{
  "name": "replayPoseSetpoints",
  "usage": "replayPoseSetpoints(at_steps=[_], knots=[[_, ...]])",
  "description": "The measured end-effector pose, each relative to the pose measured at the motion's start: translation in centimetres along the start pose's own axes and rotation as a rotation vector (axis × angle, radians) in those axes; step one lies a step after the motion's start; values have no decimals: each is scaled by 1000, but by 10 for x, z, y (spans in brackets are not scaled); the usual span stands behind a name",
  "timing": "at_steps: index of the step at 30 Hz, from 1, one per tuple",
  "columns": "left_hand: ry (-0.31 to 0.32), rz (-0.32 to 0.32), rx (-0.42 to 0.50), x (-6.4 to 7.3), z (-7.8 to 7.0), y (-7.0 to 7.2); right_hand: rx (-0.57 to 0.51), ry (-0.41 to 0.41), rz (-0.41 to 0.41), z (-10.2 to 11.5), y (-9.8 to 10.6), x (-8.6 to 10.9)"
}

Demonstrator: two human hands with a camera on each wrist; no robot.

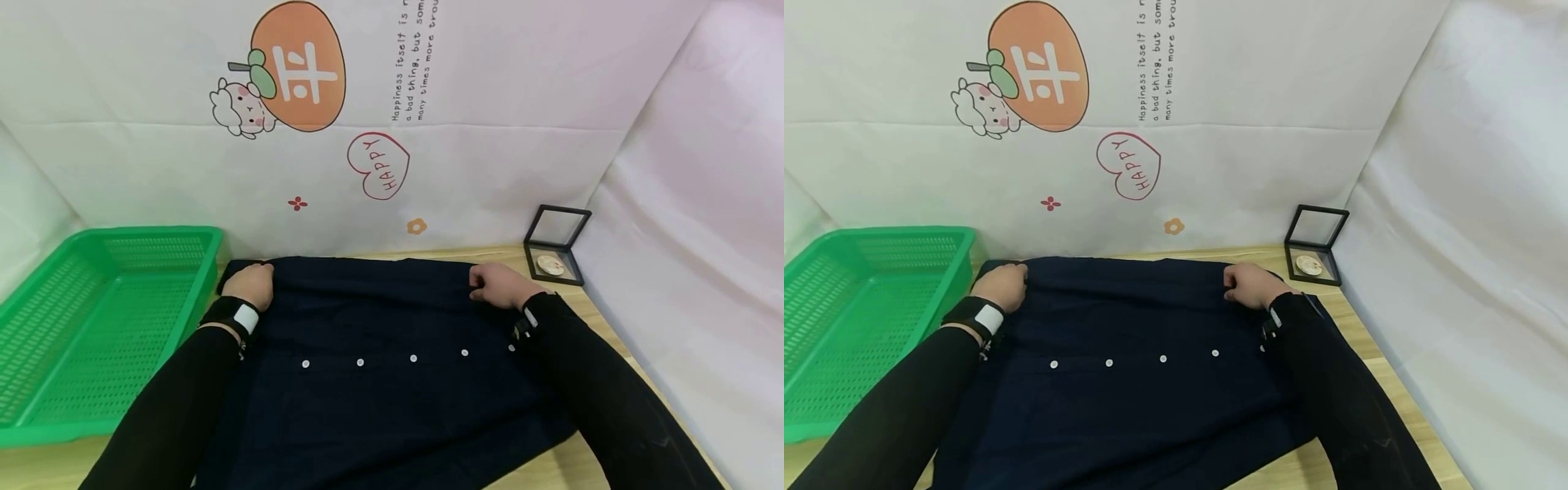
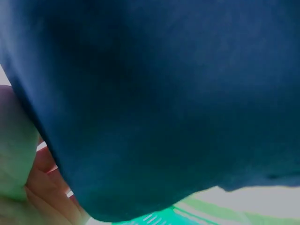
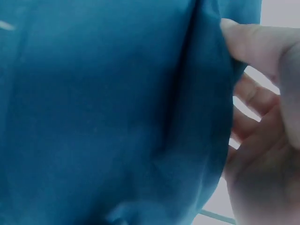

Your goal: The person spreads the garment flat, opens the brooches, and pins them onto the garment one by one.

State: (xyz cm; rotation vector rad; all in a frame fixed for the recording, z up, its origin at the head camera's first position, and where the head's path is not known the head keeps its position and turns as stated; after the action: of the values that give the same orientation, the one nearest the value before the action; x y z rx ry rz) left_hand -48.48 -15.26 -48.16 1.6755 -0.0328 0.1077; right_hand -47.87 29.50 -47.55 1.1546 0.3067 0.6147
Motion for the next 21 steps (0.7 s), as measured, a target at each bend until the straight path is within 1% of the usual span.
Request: replayPoseSetpoints(at_steps=[4,6,8,12,14,15,17,18,19,21], knots=[[0,16,5,0,-1,3,63,23,-151,0,16,2],[0,20,-3,0,0,4,96,22,-200,-1,20,2],[3,6,-3,0,1,6,135,-10,-226,-3,21,3],[32,-46,11,1,4,11,221,-134,-237,-13,21,7],[61,-70,26,2,4,13,239,-173,-226,-15,18,8],[73,-77,29,3,3,13,240,-175,-214,-14,15,7],[87,-86,37,3,0,12,207,-159,-167,-12,8,4],[87,-76,42,3,-3,11,178,-147,-134,-10,3,2],[83,-51,45,4,-6,9,147,-143,-97,-9,-1,1],[66,21,36,4,-12,3,84,-165,-18,-10,-10,1]])
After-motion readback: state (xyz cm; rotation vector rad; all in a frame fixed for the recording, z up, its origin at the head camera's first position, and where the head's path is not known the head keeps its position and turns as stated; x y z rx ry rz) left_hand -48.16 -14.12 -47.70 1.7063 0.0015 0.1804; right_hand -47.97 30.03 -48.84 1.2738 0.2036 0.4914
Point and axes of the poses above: each hand's wrist, its own x-axis away from the middle knuckle, its own y-axis out of the back of the hand, z = x × y, the point moved 9 cm from there along -x, towards the middle knuckle, and after that the axes turned 12 degrees about y, right-handed, at the moved point
